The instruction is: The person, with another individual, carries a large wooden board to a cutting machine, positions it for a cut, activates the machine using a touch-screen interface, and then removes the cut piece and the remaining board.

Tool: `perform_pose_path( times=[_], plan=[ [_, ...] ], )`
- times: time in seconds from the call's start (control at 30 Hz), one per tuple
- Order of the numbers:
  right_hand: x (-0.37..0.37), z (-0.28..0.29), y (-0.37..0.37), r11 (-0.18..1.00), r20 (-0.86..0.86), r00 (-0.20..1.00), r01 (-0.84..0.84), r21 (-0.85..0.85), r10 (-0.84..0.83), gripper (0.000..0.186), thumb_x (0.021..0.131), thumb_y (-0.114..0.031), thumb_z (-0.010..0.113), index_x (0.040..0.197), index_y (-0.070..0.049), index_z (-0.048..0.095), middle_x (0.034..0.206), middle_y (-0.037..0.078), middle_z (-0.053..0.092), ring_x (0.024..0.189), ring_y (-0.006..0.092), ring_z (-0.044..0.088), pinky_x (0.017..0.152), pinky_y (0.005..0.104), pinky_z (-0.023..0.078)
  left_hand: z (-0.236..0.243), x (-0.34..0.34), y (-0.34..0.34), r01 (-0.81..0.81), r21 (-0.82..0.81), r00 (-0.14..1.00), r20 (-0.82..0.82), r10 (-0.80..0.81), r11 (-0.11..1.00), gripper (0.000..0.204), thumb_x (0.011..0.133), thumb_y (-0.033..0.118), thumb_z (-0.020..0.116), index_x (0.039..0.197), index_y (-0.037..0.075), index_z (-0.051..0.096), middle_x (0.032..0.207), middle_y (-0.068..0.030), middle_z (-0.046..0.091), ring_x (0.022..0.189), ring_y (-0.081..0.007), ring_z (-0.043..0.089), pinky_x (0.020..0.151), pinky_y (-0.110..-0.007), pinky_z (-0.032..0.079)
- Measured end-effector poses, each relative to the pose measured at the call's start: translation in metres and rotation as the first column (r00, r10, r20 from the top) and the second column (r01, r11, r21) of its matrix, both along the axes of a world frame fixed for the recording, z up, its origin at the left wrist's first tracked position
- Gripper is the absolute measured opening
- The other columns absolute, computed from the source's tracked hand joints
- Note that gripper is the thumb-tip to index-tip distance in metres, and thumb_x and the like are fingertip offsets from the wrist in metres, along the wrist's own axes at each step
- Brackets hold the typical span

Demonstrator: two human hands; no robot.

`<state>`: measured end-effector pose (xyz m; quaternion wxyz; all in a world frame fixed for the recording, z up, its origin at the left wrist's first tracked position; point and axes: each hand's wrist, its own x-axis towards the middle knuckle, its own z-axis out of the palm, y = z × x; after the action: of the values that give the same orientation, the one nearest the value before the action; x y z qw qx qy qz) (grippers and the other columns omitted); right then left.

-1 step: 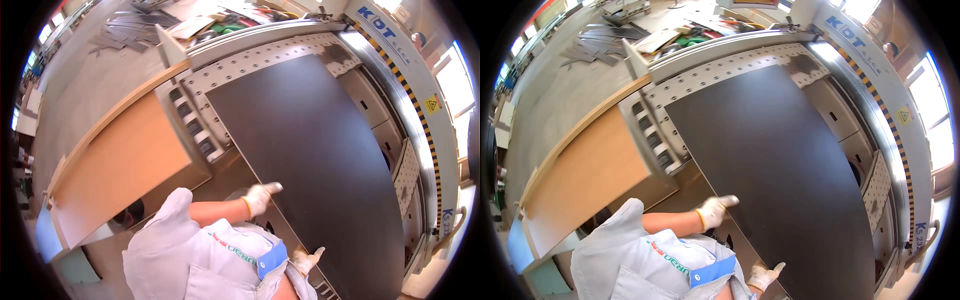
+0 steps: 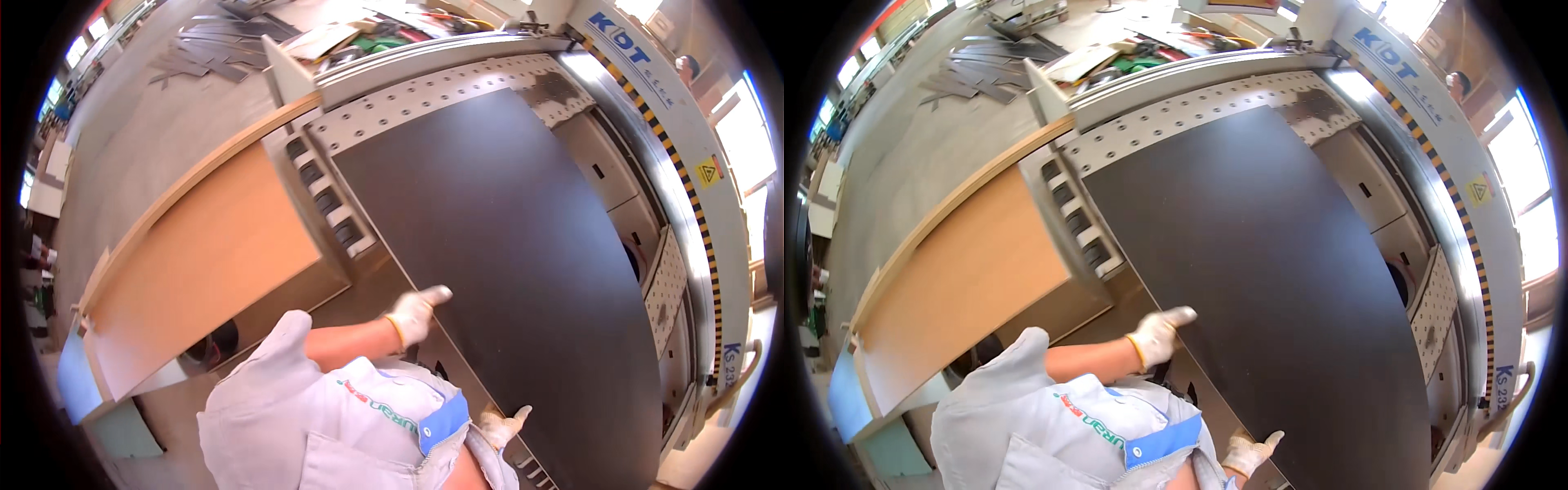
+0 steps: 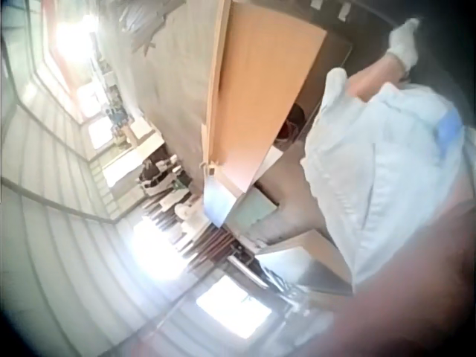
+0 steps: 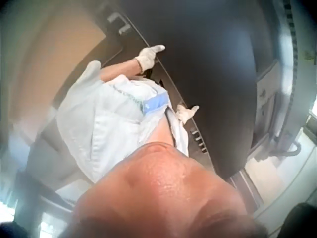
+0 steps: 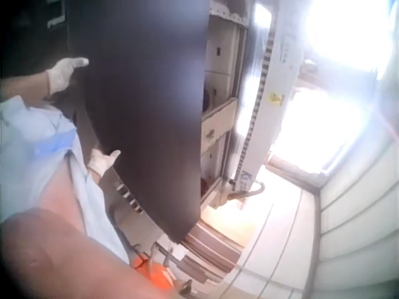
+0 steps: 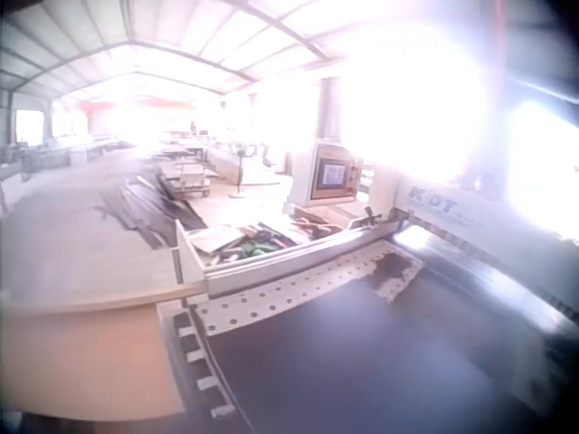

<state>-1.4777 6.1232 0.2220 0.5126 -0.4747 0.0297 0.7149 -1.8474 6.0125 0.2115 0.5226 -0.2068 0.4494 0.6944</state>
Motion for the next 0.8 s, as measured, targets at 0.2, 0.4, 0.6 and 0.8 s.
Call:
perform_pose_path(
  times=[0.2, 0.4, 0.6, 0.8],
  plan=[
    [0.065, 0.022, -0.11, 0.999, 0.321, 0.946, -0.045, 0.011, 0.039, 0.065, 0.111, -0.055, 0.077, 0.153, -0.005, 0.073, 0.15, 0.016, 0.077, 0.13, 0.0378, 0.074, 0.113, 0.0558, 0.06, 0.074, -0.022, -0.2, -0.533, 0.036, 0.841, 0.126, 0.526, 0.845, 0.028, 0.109, 0.016, 0.081, 0.133, 0.003, 0.077, 0.136, -0.0169, 0.081, 0.125, -0.0383, 0.078, 0.118, -0.057, 0.063],
    [0.14, -0.019, -0.207, 0.997, 0.34, 0.939, -0.073, 0.035, 0.057, 0.088, 0.112, -0.076, 0.062, 0.136, 0.008, 0.076, 0.128, 0.033, 0.081, 0.107, 0.0463, 0.076, 0.099, 0.0586, 0.058, 0.058, -0.013, -0.411, -0.66, 0.069, 0.75, 0.124, 0.65, 0.748, 0.031, 0.112, 0.015, 0.078, 0.14, 0.003, 0.074, 0.142, -0.0177, 0.079, 0.131, -0.0385, 0.076, 0.119, -0.059, 0.063],
    [0.123, 0.017, -0.349, 0.986, 0.308, 0.938, -0.167, 0.001, 0.158, 0.065, 0.11, -0.054, 0.081, 0.156, -0.009, 0.071, 0.158, 0.007, 0.074, 0.136, 0.0361, 0.071, 0.116, 0.0527, 0.061, 0.064, 0.039, -0.607, -0.641, 0.112, 0.765, 0.17, 0.621, 0.759, 0.039, 0.111, 0.007, 0.077, 0.148, 0.002, 0.068, 0.15, -0.0194, 0.074, 0.136, -0.0421, 0.074, 0.122, -0.061, 0.062],
    [0.171, -0.001, -0.459, 0.979, 0.377, 0.904, -0.201, -0.04, 0.201, 0.066, 0.104, -0.061, 0.085, 0.15, -0.015, 0.076, 0.154, 0.005, 0.077, 0.137, 0.0347, 0.072, 0.115, 0.058, 0.06, 0.075, 0.11, -0.798, -0.529, 0.09, 0.82, 0.308, 0.482, 0.844, 0.053, 0.113, 0.009, 0.073, 0.164, 0.004, 0.057, 0.164, -0.02, 0.063, 0.153, -0.0426, 0.061, 0.135, -0.067, 0.048]
  ],
)
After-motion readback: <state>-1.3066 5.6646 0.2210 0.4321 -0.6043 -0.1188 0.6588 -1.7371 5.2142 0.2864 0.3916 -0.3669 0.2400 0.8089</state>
